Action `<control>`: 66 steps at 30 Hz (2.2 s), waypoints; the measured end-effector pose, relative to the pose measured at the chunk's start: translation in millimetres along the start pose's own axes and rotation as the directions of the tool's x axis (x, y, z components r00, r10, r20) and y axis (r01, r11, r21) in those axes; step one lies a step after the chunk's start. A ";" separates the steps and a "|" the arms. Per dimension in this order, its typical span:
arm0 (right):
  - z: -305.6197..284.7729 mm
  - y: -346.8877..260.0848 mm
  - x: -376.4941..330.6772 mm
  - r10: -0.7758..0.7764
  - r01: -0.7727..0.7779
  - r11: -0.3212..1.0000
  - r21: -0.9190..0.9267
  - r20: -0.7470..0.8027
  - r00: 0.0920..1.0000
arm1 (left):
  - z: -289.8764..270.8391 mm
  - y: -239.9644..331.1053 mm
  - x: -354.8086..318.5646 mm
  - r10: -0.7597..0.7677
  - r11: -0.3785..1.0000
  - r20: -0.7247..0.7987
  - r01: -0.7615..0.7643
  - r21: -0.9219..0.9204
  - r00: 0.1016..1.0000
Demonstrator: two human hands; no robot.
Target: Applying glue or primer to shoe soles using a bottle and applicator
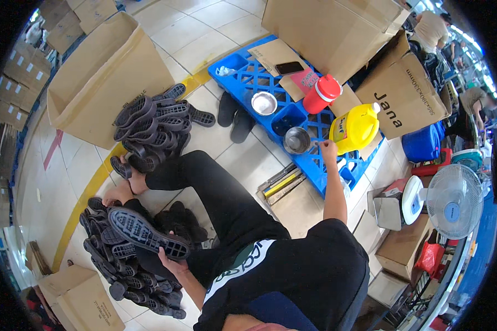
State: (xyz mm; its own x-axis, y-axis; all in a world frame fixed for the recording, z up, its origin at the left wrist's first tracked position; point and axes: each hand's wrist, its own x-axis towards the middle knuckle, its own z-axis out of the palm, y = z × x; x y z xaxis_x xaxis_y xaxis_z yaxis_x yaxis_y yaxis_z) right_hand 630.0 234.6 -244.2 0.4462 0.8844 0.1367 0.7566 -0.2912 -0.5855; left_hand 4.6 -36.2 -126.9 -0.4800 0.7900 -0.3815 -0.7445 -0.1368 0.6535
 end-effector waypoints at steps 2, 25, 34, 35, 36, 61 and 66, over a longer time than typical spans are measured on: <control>-4.0 18.5 0.6 0.089 -0.090 0.993 0.076 0.012 0.996 | -4.9 -7.8 5.8 -0.190 0.966 0.106 0.205 -0.159 0.976; 18.5 -392.6 -108.3 -0.443 -0.373 0.433 0.821 0.554 0.704 | 60.2 -16.4 14.9 0.055 0.941 0.246 -0.133 0.311 0.968; 23.5 -559.2 -241.8 -0.761 -0.262 0.464 0.846 0.532 0.370 | 78.3 16.0 -2.3 0.158 0.973 0.275 -0.198 0.123 0.948; 24.1 -565.8 -244.4 -0.765 -0.241 0.458 0.856 0.517 0.384 | 79.0 19.4 -3.6 0.162 0.973 0.275 -0.200 0.118 0.948; 25.2 -571.0 -246.3 -0.767 -0.221 0.452 0.864 0.503 0.400 | 79.7 22.6 -4.7 0.163 0.971 0.279 -0.204 0.125 0.947; 15.3 -547.1 -262.2 -0.945 0.359 0.200 0.912 0.276 -0.174 | 92.4 38.8 -9.0 0.113 0.982 0.174 -0.136 0.128 0.978; -4.1 -507.0 -271.8 -0.907 0.472 0.155 0.868 0.314 -0.280 | 86.2 44.7 4.4 0.189 0.978 0.113 -0.197 0.069 0.976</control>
State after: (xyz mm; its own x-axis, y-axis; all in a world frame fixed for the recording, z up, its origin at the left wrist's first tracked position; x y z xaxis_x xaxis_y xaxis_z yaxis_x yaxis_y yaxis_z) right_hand 127.1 140.4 18.7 -0.9614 0.1314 0.2419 -0.0869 0.6890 -0.7195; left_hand 9.3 12.6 -43.0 -0.5564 0.8123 -0.1751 -0.6014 -0.2482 0.7594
